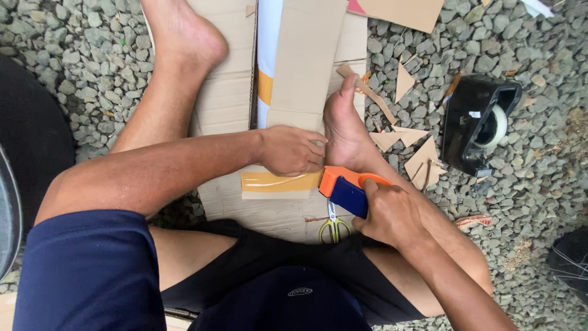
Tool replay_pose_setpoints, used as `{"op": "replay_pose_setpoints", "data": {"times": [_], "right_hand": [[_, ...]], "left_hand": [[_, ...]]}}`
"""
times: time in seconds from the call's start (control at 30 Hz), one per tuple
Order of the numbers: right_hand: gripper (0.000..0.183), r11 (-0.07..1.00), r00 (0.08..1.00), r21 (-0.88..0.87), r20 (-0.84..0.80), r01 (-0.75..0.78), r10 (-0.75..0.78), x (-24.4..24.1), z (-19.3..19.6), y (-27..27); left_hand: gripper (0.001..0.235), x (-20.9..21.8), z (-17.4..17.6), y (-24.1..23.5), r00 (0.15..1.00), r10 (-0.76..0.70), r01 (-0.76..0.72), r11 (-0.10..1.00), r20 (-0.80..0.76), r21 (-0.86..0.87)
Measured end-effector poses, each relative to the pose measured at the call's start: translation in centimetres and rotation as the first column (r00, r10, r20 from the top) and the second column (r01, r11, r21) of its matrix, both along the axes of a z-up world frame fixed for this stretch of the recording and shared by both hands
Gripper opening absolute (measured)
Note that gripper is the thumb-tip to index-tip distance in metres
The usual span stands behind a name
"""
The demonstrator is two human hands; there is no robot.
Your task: The person assembles a cardboard box by folding flaps and securing them with packing tape. They use scissors to trim excess tape and adjust the box structure while sitting on a gravel surface.
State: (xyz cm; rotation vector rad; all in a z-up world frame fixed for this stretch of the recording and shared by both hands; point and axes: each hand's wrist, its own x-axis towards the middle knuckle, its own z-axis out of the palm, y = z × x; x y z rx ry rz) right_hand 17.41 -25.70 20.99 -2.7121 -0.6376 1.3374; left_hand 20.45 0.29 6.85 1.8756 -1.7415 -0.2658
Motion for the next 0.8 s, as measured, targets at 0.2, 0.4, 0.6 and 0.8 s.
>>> {"op": "replay_pose_setpoints", "data": {"times": [0.2, 0.4, 0.6, 0.8], "right_hand": [[0.071, 0.998, 0.998, 0.0, 0.009, 0.059, -0.059, -0.1, 0.8, 0.0], [0.069, 0.997, 0.997, -0.016, -0.028, 0.071, -0.072, -0.3, 0.2, 0.8], [0.071, 0.998, 0.998, -0.022, -0.019, 0.052, -0.053, -0.2, 0.6, 0.7], [0.068, 0.995, 0.995, 0.021, -0.045, 0.093, -0.092, -0.1, -1.1, 1.6]], "left_hand": [[0.047, 0.0, -0.2, 0.3, 0.998, 0.05, -0.052, 0.998, -0.049, -0.028], [0.041, -0.2, -1.0, 0.6, 0.997, 0.024, -0.022, 0.999, -0.067, 0.023], [0.04, -0.5, -1.2, 0.4, 0.991, -0.001, -0.001, 1.0, -0.137, -0.019], [0.03, 0.0, -0.1, 0.5, 0.978, 0.103, -0.113, 0.993, -0.179, -0.043]]}}
